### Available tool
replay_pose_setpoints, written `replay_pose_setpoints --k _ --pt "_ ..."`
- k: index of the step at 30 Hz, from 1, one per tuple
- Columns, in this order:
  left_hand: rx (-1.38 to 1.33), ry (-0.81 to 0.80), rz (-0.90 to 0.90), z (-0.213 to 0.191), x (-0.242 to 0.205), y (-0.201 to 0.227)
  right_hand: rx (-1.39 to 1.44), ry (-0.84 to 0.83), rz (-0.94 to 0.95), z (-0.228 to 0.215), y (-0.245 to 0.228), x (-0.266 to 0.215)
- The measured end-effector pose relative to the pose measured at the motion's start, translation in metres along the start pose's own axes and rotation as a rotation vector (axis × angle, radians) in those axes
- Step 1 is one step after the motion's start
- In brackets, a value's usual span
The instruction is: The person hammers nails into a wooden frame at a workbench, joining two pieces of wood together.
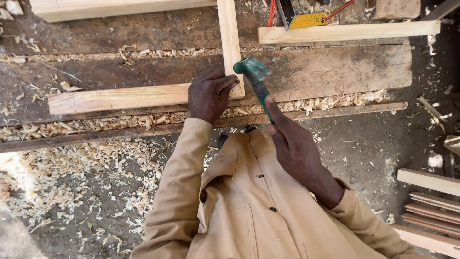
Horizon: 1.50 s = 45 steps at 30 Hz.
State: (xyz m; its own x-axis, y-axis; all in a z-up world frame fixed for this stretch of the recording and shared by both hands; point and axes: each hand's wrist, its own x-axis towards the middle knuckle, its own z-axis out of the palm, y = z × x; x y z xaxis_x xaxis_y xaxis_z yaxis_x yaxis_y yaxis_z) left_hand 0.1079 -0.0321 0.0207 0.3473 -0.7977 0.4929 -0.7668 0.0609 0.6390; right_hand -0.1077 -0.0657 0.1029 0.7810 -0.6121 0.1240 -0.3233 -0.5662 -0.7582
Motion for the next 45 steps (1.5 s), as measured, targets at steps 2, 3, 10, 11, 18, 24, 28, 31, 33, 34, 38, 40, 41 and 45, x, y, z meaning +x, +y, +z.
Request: replay_pose_setpoints --k 2,3,10,11,18,24,28,31,33,34,38,40,41,45 --pt "0.004 -0.006 -0.018 -0.001 -0.001 0.003 0.025 -0.018 0.026 0.000 -0.001 0.001" --pt "0.010 -0.010 -0.030 -0.002 0.000 0.005 0.050 -0.030 0.046 -0.001 -0.001 0.003" --pt "0.013 -0.013 -0.006 -0.007 0.000 0.005 -0.049 -0.040 0.024 0.000 -0.003 0.000" --pt "0.022 -0.050 -0.009 -0.008 -0.001 0.004 -0.032 -0.050 0.027 -0.003 -0.006 0.003" --pt "-0.232 0.053 -0.175 -0.014 0.007 0.008 -0.004 0.054 -0.116 0.004 0.010 -0.007" --pt "-0.235 0.017 -0.208 -0.012 0.002 0.002 -0.016 0.204 -0.257 -0.005 -0.003 -0.003" --pt "-0.230 0.036 -0.149 -0.011 0.002 -0.002 -0.108 0.091 -0.151 0.009 0.022 -0.007" --pt "-0.248 0.053 -0.102 -0.012 0.008 -0.003 -0.049 0.020 0.033 -0.003 0.003 0.007" --pt "-0.241 0.048 -0.104 -0.006 0.000 -0.009 -0.037 0.225 -0.174 -0.005 -0.007 -0.001" --pt "-0.242 0.041 -0.126 -0.005 -0.004 -0.008 -0.030 0.208 -0.161 0.002 0.007 -0.009" --pt "-0.222 0.030 -0.093 -0.011 0.003 -0.010 -0.048 0.080 -0.125 0.007 0.021 0.001" --pt "-0.271 0.005 -0.103 -0.012 0.006 -0.004 -0.042 0.042 -0.039 0.001 0.018 0.005" --pt "-0.288 0.030 -0.117 -0.012 0.009 -0.001 -0.018 0.148 -0.126 0.003 0.023 0.002" --pt "-0.264 0.060 -0.136 -0.010 0.002 -0.004 -0.023 0.036 -0.029 0.008 0.008 -0.004"
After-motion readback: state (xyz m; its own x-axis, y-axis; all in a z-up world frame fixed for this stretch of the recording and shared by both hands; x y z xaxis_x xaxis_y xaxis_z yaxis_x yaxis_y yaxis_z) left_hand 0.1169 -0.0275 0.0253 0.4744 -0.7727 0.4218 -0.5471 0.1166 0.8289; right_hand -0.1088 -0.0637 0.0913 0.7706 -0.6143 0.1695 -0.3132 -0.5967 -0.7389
